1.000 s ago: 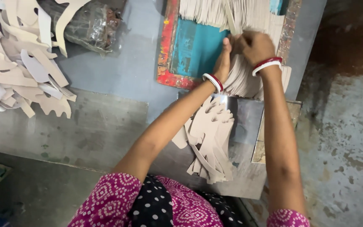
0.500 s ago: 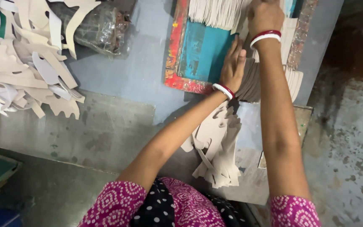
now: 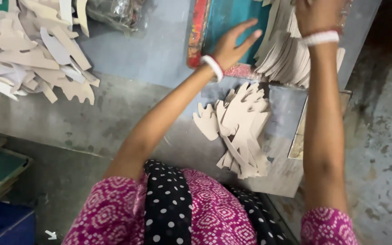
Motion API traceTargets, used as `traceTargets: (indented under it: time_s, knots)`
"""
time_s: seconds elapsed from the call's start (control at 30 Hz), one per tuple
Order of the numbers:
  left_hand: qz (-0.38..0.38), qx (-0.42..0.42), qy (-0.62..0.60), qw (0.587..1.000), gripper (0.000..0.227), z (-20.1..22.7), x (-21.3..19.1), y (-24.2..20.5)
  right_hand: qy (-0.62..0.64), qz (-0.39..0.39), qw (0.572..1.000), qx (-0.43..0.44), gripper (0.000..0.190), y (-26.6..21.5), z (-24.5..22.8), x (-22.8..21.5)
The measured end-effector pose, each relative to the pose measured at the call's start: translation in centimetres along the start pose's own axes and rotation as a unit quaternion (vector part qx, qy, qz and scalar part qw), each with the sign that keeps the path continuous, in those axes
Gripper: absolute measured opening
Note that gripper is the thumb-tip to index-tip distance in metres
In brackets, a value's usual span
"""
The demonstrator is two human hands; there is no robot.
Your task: The person gathers and stacks irregularly shaped paper cutouts on a metal table. They repeatedly align the edges of the cutouts, separate them into smaller piles, and place the stacks onto a nearby tray.
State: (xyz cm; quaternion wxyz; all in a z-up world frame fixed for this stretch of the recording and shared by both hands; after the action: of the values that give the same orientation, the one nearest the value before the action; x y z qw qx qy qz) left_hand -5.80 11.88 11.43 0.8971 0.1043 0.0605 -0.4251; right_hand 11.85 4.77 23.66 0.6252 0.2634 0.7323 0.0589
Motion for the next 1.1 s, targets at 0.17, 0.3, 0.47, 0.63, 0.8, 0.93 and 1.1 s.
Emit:
traceTargets:
  time_s: [0.17, 0.3, 0.47, 0.63, 0.8, 0.93, 1.1]
  knots:
    - [-0.013, -0.070, 0.119, 0.990, 0.051, 4.7, -7.0, -14.0, 0.268, -0.032, 0.945, 0.185, 0.034, -13.8, -3.5, -7.6]
    - [-0.064, -0.061, 0.304, 0.949, 0.069, 5.0, -7.2, -22.4, 0.379, -0.114, 0.855, 0.335, 0.068, -29.2, -3.7, -3.3]
    - [-0.109, -0.020, 0.366, 0.924, 0.082, 5.8, -4.0, -23.8, 0.308, -0.127, 0.876, 0.348, 0.097, -32.9, -8.9, -1.7]
    - [-0.095, -0.030, 0.362, 0.927, 0.066, 6.2, -4.2, -24.5, 0.136, -0.134, 0.938, 0.288, 0.109, -29.3, -13.1, -2.9]
    - [-0.140, -0.056, 0.244, 0.958, 0.031, 3.2, -3.7, -25.8, 0.071, -0.133, 0.942, 0.300, 0.110, -29.2, -12.8, -3.1]
    - [-0.096, -0.035, 0.181, 0.978, 0.032, 3.7, -5.3, -26.7, 0.033, -0.064, 0.972, 0.225, 0.099, -28.7, -16.2, -5.8]
    - [-0.129, -0.121, 0.124, 0.976, 0.035, 2.5, -7.2, -27.4, -0.038, -0.166, 0.979, 0.111, 0.055, -28.9, -19.1, -1.9]
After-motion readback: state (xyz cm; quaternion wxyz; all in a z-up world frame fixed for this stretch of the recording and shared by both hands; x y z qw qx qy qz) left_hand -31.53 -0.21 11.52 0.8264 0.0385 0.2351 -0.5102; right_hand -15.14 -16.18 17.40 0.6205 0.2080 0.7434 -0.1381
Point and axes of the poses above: each hand's wrist, its own y-axis towards the middle knuckle, its own x-axis out of the palm, z = x × y, the point moved 10 cm from there along y, towards the middle knuckle, and after that the axes turned 3 degrees about -z, right-handed, at the moved point
